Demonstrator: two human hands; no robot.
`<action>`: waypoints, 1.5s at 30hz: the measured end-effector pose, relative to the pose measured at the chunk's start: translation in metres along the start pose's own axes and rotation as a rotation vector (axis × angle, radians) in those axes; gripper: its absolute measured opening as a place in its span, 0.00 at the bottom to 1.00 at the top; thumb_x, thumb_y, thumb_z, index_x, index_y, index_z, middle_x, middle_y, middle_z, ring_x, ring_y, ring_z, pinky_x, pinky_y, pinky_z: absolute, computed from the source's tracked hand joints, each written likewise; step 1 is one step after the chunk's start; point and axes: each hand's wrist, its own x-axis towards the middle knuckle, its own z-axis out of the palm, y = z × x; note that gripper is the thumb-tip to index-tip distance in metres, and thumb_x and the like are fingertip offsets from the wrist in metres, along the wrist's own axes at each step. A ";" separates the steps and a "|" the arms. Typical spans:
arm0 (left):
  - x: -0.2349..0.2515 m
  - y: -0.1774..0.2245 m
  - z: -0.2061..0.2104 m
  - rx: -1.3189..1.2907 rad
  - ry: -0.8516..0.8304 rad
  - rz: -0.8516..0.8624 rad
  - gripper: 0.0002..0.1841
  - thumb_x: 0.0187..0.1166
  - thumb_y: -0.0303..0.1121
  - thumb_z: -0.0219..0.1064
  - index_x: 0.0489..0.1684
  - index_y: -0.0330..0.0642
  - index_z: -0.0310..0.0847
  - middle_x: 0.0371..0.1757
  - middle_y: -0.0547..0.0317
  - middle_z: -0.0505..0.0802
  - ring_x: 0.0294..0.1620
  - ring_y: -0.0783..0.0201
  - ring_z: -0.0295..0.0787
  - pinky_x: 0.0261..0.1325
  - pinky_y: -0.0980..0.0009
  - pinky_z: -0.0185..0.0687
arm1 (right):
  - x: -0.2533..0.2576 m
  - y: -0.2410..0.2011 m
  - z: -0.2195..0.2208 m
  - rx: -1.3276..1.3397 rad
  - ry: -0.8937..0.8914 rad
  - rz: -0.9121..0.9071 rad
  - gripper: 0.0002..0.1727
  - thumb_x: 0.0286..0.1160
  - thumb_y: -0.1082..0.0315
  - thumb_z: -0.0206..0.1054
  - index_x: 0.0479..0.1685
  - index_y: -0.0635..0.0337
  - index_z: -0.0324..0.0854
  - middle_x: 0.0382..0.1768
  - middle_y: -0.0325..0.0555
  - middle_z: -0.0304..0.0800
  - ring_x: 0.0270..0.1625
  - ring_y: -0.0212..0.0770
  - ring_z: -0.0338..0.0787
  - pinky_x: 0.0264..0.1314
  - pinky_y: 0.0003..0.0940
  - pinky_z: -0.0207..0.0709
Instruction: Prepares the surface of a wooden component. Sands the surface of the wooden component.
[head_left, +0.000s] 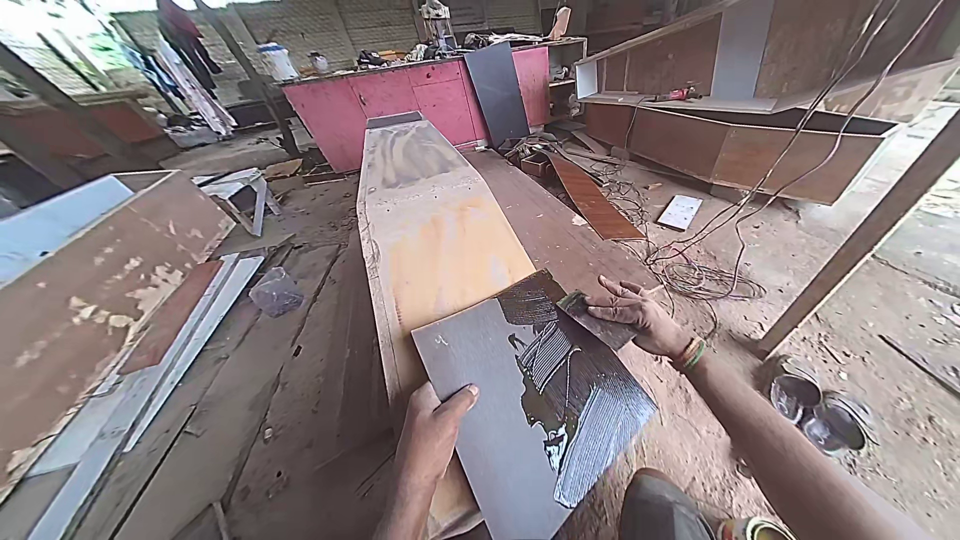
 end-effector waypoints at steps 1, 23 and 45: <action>0.000 0.000 0.000 -0.003 0.001 -0.001 0.15 0.61 0.25 0.76 0.46 0.34 0.85 0.39 0.55 0.96 0.43 0.66 0.95 0.49 0.67 0.93 | 0.006 -0.003 -0.009 -0.018 0.017 -0.015 0.26 0.76 0.74 0.58 0.64 0.38 0.92 0.71 0.30 0.89 0.89 0.54 0.69 0.88 0.72 0.53; -0.001 0.002 0.003 0.007 0.029 -0.023 0.17 0.59 0.21 0.76 0.49 0.33 0.84 0.41 0.55 0.96 0.44 0.67 0.95 0.50 0.69 0.92 | 0.021 0.041 0.059 -0.132 0.130 -0.035 0.33 0.71 0.78 0.60 0.77 0.37 0.83 0.81 0.35 0.80 0.87 0.53 0.73 0.84 0.68 0.63; 0.003 -0.004 0.000 0.022 0.006 -0.003 0.16 0.60 0.25 0.76 0.48 0.35 0.85 0.41 0.55 0.96 0.45 0.66 0.95 0.52 0.65 0.92 | 0.051 -0.024 0.000 -0.246 -0.092 -0.053 0.30 0.69 0.78 0.56 0.67 0.41 0.89 0.70 0.32 0.90 0.75 0.49 0.84 0.69 0.64 0.70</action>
